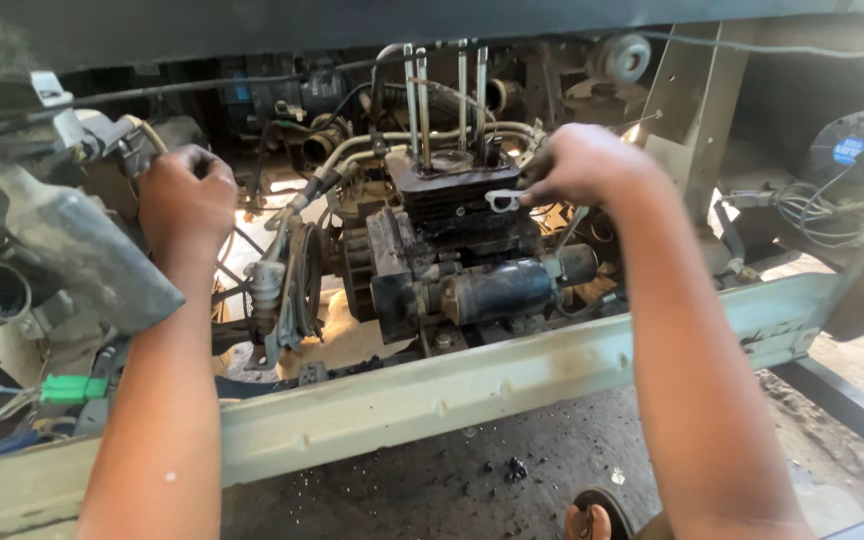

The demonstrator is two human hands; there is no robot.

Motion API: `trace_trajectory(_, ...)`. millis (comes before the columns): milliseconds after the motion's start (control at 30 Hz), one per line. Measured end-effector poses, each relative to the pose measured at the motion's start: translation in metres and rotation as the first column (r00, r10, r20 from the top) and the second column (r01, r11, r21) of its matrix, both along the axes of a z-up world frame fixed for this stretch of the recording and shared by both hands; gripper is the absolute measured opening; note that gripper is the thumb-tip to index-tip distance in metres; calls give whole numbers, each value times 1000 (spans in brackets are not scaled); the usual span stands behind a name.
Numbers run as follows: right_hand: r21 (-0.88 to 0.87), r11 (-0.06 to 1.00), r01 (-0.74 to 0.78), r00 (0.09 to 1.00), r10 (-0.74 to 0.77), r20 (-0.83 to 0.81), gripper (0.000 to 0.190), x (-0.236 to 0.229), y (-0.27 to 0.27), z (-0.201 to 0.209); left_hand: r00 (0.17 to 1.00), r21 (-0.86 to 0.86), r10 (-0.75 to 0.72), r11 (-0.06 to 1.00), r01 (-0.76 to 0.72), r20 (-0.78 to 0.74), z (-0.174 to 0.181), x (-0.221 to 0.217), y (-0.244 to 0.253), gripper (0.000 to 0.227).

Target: The person cleans the top surface of a vehicle engine block using a metal scraper and a rag. They scrape away grime and wipe the area repeatedly, focusing on the cylinder head and surrounding components.

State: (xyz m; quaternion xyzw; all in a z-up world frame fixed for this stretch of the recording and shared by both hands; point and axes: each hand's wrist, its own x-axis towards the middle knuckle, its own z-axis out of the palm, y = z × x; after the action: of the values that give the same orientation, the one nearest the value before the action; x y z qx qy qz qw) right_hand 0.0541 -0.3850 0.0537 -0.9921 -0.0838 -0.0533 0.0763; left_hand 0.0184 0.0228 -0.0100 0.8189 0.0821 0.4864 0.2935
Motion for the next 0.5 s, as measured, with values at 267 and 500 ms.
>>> trace_trajectory(267, 102, 995, 15, 991, -29, 132, 35, -3, 37, -16, 1000, 20, -28, 999, 28, -14, -1, 6, 1, 19)
trace_trajectory(500, 241, 969, 50, 993, -74, 91, 41, 29, 15, -34, 999, 21, -24, 999, 24, -26, 1, 8, 5, 19)
